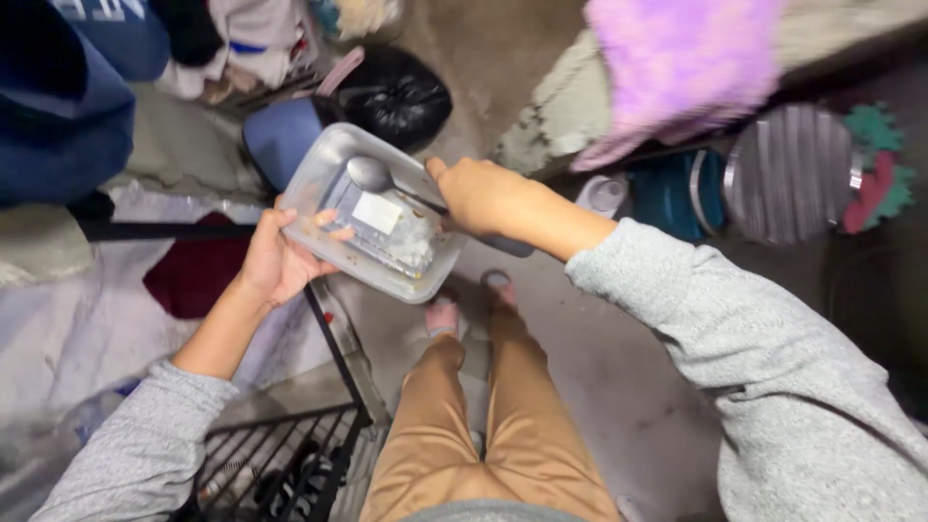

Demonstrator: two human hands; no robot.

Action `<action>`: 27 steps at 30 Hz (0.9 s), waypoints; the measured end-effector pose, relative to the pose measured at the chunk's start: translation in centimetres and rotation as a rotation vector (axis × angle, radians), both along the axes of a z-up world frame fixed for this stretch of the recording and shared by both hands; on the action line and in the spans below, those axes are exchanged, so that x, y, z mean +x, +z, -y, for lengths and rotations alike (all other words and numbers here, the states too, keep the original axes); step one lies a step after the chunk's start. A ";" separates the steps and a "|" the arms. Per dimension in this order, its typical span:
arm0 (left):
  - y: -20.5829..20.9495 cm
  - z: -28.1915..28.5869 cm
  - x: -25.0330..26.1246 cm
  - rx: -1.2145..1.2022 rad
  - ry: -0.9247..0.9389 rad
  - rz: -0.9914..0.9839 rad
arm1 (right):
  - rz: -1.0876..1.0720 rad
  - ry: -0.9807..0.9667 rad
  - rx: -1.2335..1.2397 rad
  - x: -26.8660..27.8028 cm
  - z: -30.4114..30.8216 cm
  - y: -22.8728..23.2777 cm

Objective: The person cleans a plastic container and infant feeding accessories by rinsing them under a faucet, using a sponge with soap, and then wiping a small dropper-like component with a thin swab.

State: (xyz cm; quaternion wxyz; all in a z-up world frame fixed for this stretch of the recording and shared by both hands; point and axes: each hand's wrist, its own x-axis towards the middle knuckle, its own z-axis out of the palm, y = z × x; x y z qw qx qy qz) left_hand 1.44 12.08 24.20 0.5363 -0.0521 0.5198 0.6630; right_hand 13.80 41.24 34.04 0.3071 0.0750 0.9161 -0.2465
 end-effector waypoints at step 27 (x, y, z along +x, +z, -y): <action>19.3 -45.3 45.0 0.142 -0.812 0.020 | -0.021 -0.773 0.368 61.7 -22.9 20.2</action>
